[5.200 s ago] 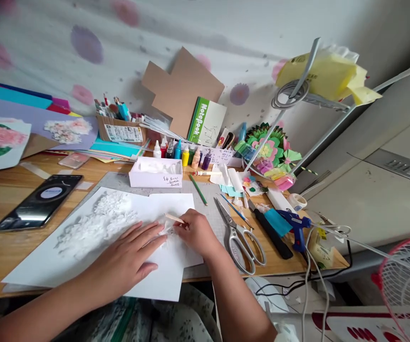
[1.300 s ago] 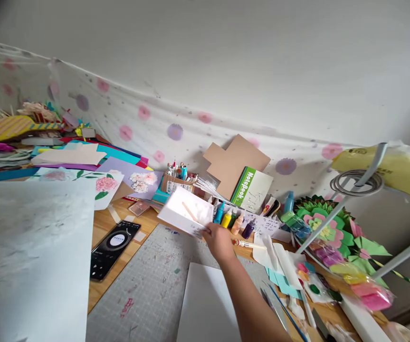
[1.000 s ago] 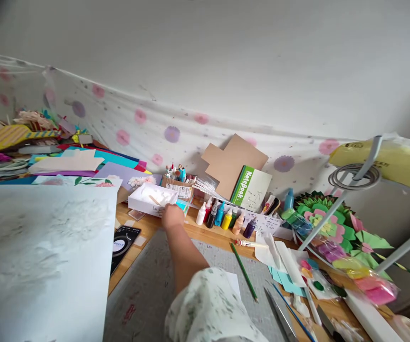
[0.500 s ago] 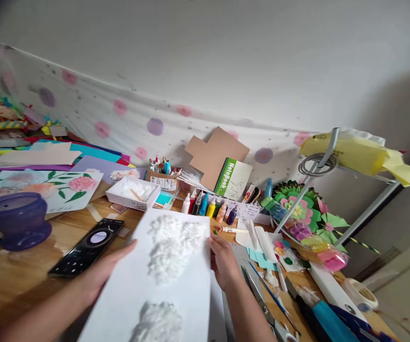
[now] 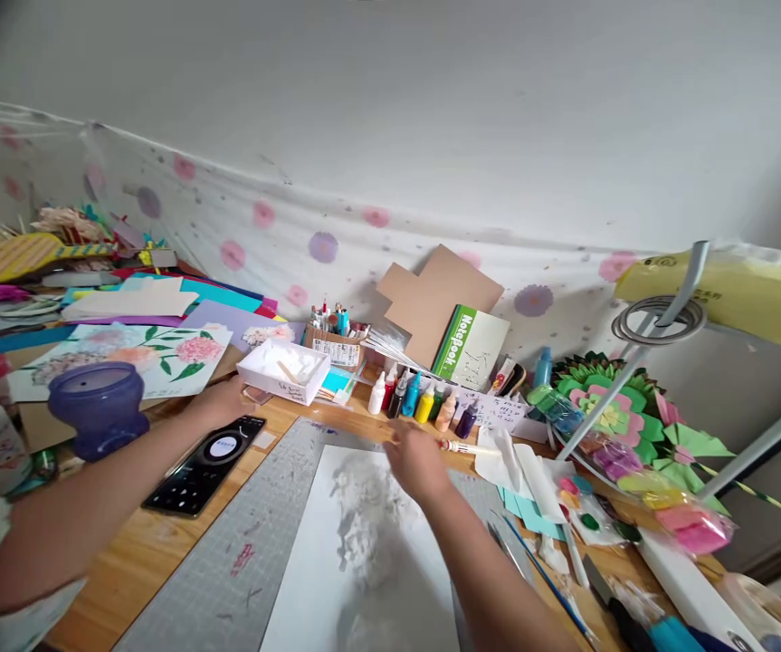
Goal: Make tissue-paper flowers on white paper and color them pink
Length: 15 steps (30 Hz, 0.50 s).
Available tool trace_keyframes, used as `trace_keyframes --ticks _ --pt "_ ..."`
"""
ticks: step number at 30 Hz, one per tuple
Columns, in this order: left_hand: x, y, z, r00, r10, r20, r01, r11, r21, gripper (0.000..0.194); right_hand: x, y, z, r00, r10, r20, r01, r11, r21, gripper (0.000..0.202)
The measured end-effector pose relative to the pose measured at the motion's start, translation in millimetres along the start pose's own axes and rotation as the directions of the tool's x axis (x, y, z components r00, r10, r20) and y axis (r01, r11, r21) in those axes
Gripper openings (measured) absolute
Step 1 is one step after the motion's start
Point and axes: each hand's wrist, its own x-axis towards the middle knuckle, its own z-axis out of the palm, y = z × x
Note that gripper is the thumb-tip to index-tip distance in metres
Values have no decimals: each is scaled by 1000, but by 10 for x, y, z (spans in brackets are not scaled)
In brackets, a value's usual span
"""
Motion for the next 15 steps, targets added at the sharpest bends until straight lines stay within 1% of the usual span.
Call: trace_keyframes --ticks 1,2,4,6,8,9,10,12,15 --pt "83 -13 28 1000 -23 4 23 999 43 61 152 -184 29 997 -66 40 66 998 -1 41" --pt "149 -13 69 999 -49 10 48 995 83 70 307 -359 81 992 -105 66 105 994 -1 44" --pt "238 9 165 996 -85 9 83 985 149 83 613 -659 230 983 -143 115 145 989 -16 53" --pt "288 36 248 994 -107 0 104 975 198 88 885 -883 401 978 -145 149 152 988 -35 63" --pt "311 62 296 994 -111 -3 109 966 233 84 1101 -1040 558 977 -137 165 147 988 -47 72" --pt "313 75 304 994 -105 -2 102 964 245 81 1185 -1098 625 976 -134 174 144 988 -51 73" --pt "310 89 298 995 -96 1 92 962 257 76 1254 -1146 682 975 -129 182 141 988 -55 72" --pt "284 118 241 998 -69 9 63 959 277 68 1354 -1212 763 975 -120 186 134 989 -62 59" --pt "189 155 48 999 -30 23 21 953 302 64 1440 -1254 820 981 -107 160 117 992 -56 35"
